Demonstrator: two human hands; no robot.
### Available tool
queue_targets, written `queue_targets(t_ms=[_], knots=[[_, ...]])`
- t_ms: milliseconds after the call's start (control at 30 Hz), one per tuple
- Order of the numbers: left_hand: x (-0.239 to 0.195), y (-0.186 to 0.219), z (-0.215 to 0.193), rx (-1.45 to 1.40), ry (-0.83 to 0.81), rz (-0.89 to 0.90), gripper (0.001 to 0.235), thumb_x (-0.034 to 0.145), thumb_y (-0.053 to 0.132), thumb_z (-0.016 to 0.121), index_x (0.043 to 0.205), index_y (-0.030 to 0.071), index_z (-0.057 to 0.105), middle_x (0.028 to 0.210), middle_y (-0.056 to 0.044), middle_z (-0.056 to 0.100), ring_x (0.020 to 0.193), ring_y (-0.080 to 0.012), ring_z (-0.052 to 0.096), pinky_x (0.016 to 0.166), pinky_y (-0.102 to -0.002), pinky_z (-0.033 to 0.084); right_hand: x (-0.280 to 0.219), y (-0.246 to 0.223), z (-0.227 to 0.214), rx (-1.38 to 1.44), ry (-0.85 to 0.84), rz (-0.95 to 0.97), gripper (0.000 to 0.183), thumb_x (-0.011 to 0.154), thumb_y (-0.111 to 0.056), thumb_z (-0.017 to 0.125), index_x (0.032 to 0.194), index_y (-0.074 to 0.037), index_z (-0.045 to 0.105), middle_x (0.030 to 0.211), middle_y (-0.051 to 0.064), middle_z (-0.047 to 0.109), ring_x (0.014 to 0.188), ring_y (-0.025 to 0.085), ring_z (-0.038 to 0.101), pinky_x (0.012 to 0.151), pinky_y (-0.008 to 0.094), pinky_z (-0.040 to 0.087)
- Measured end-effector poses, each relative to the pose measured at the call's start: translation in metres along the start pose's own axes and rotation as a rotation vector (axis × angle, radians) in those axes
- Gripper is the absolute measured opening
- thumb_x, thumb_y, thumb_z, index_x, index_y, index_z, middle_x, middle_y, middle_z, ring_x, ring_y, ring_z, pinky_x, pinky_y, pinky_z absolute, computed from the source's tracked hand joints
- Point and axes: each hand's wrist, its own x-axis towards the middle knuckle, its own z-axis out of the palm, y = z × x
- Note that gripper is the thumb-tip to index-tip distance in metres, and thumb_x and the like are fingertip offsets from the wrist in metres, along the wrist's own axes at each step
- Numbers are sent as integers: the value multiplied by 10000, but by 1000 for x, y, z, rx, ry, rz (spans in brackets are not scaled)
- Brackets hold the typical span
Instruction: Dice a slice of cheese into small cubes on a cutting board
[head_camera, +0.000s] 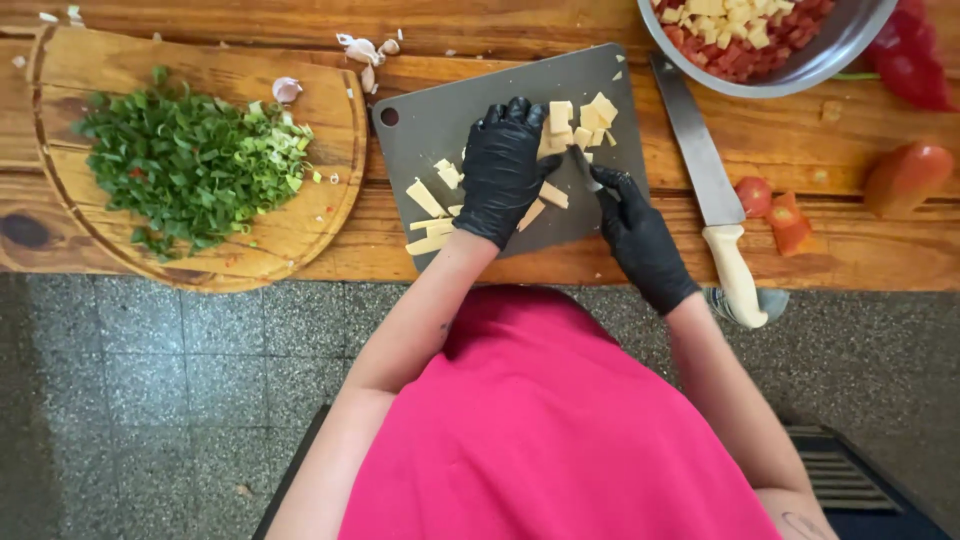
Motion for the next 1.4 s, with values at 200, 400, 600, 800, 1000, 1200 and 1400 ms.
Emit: queue_targets(t_ms=[200, 400, 600, 800, 1000, 1200, 1400], knots=[[-6, -5, -5, -132, 45, 11, 675, 798, 521, 834, 1295, 129, 598, 1201, -111, 621, 1032, -326, 606, 862, -436, 537, -17, -19, 12, -578, 165, -4, 422, 1096, -222, 468, 1515, -251, 495, 957, 227, 743, 754, 543, 648, 610, 634, 450], [-8, 2, -27, 27, 12, -31, 635, 773, 564, 815, 1198, 141, 608, 1154, -112, 610, 1045, -326, 575, 919, -447, 478, -7, -35, 30, -547, 169, 20, 480, 1065, -189, 470, 1539, -263, 472, 895, 242, 722, 729, 562, 631, 612, 667, 445], [-3, 0, -14, 119, -7, -26, 556, 747, 607, 791, 1097, 207, 629, 1041, -49, 616, 952, -300, 592, 756, -446, 478, 1, -24, 31, -606, 126, 91, 442, 1097, -231, 403, 1532, -273, 468, 873, 261, 712, 687, 560, 635, 566, 674, 449], [1, -1, -16, 61, 12, 5, 444, 782, 523, 778, 1057, 208, 632, 1036, -52, 632, 922, -318, 593, 741, -463, 478, -1, -3, 34, -686, 218, -53, 405, 1096, -220, 487, 1497, -181, 523, 815, 200, 701, 648, 510, 626, 517, 638, 421], [-3, -5, -25, -91, 52, 41, 421, 777, 382, 782, 1115, 163, 659, 1086, -70, 657, 924, -348, 594, 762, -485, 479, 2, -27, 34, -738, 61, 11, 596, 967, -110, 468, 1548, -244, 472, 843, 202, 715, 619, 527, 643, 520, 655, 472], [1, -9, -22, -115, 35, 59, 475, 791, 425, 780, 1162, 153, 661, 1079, -68, 656, 942, -346, 597, 766, -492, 485, 14, 1, 42, -728, 61, -64, 663, 984, -82, 496, 1612, -275, 412, 873, 173, 733, 667, 490, 666, 548, 611, 474], [0, 5, -25, -4, 123, 9, 369, 786, 339, 724, 1095, 146, 670, 988, -83, 673, 835, -335, 624, 721, -464, 502, 20, 15, 48, -739, 64, -22, 544, 974, -142, 500, 1504, -237, 573, 887, 154, 747, 693, 466, 696, 524, 605, 499]])
